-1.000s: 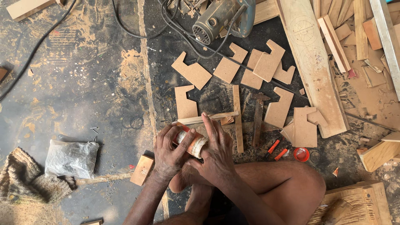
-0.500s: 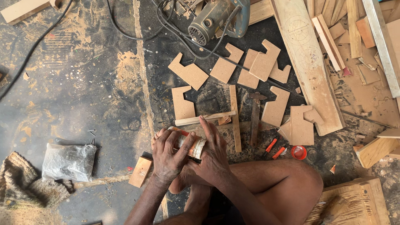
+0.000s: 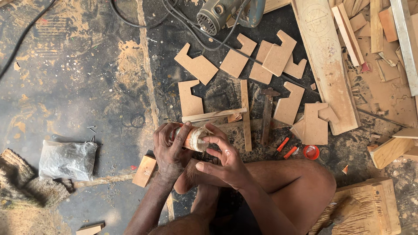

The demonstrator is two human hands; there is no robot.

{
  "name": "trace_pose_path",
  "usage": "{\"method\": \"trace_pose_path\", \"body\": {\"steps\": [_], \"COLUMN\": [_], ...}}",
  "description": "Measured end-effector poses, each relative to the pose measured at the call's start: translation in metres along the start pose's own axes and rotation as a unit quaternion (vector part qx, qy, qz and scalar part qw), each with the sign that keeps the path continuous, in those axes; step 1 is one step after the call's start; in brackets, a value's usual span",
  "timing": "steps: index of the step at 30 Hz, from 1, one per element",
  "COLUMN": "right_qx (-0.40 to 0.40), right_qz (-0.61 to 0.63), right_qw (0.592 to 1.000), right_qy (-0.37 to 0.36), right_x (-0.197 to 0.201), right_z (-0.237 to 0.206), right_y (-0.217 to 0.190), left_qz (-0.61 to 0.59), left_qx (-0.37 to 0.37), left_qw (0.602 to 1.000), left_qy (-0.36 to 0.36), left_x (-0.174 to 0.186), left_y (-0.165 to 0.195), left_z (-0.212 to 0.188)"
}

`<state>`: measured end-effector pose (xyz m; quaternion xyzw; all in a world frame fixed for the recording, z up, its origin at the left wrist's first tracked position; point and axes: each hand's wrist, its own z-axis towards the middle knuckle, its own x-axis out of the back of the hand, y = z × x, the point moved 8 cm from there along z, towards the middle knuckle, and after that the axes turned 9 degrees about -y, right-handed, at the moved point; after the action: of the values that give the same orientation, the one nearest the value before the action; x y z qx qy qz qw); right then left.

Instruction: The person sits on the floor and assembles small wooden pieces by nailing them together. They use a hammer to drive nails into the wood and pliers to trim the nail heads flush with the surface.

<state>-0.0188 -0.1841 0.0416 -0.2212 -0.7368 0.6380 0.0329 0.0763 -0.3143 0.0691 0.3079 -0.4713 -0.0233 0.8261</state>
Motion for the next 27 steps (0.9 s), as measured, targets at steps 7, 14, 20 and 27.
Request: {"method": "trace_pose_path", "body": {"steps": [7, 14, 20, 27], "right_qx": [-0.024, -0.005, -0.013, -0.013], "right_qz": [0.083, 0.048, -0.443, -0.616], "right_qw": [0.996, 0.998, 0.893, 0.787], "right_qy": [-0.024, 0.037, 0.080, 0.036], "right_x": [0.002, 0.020, 0.017, -0.008], "right_z": [-0.001, 0.012, 0.049, 0.105], "right_y": [0.013, 0.037, 0.049, 0.066], "left_qz": [0.001, -0.034, -0.122, -0.115], "left_qx": [0.006, 0.081, 0.227, 0.297], "left_qw": [1.000, 0.991, 0.962, 0.947], "left_qy": [-0.006, 0.105, 0.089, 0.032], "left_x": [-0.014, -0.012, -0.001, -0.006], "left_y": [-0.014, -0.106, -0.185, -0.216], "left_z": [-0.011, -0.006, 0.007, 0.018]}}
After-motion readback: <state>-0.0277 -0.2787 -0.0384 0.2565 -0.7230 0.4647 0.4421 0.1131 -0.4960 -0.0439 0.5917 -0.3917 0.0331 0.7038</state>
